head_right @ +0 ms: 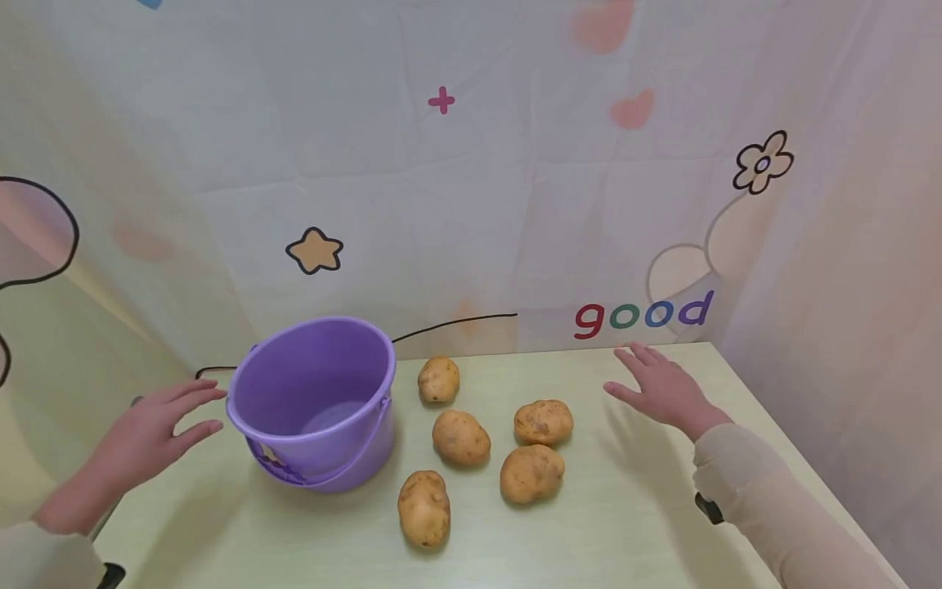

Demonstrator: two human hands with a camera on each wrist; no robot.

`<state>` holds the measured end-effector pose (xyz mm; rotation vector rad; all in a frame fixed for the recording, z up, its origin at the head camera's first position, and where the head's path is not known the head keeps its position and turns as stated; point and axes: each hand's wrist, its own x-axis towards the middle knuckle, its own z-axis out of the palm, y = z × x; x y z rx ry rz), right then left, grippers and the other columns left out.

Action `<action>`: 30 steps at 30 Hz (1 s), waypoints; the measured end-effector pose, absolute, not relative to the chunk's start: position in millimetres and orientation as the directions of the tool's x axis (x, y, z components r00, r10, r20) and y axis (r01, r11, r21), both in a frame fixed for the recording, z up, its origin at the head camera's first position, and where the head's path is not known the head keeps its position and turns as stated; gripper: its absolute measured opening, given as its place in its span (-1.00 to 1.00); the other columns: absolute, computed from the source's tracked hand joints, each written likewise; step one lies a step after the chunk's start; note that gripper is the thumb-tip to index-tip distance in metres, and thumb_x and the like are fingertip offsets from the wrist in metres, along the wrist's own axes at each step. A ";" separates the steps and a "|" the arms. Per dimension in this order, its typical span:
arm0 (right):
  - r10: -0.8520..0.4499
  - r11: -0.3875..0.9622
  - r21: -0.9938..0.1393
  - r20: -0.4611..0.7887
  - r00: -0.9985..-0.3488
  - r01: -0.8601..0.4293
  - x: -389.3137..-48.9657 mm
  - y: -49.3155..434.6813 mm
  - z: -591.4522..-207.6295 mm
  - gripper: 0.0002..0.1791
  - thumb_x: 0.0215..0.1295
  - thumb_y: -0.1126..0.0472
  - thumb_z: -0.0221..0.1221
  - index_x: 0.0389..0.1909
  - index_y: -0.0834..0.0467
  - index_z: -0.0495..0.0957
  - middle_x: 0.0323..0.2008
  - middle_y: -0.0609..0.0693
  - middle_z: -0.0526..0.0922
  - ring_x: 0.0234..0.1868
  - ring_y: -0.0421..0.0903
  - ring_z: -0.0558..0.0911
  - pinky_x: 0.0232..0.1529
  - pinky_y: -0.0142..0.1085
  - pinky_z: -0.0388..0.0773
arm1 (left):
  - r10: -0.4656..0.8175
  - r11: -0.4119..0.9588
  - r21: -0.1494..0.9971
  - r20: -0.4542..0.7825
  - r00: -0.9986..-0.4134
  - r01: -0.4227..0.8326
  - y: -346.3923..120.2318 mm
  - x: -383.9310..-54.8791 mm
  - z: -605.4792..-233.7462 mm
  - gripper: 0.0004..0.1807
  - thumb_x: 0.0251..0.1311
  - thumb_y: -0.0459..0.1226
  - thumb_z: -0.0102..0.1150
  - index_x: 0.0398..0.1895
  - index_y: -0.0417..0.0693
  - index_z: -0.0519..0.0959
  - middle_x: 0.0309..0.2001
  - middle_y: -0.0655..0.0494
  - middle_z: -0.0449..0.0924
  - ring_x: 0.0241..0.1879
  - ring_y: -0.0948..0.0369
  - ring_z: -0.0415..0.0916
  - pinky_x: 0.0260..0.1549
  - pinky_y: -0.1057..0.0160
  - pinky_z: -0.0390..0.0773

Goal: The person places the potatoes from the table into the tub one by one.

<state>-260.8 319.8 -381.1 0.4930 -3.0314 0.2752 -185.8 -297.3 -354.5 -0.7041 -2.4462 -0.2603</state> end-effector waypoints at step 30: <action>-0.375 0.896 -0.190 0.160 -0.913 -0.401 -251.4 295.2 -405.1 -0.38 0.11 -0.09 0.14 0.08 0.25 0.37 0.07 0.27 0.42 0.10 0.25 0.38 0.02 0.12 0.31 | 0.518 0.727 -0.037 0.685 -0.513 0.685 -275.0 -185.1 -362.2 -0.64 0.04 0.00 0.10 -0.36 -0.11 0.62 -0.26 0.01 0.60 -0.25 0.09 0.53 -0.28 0.26 0.45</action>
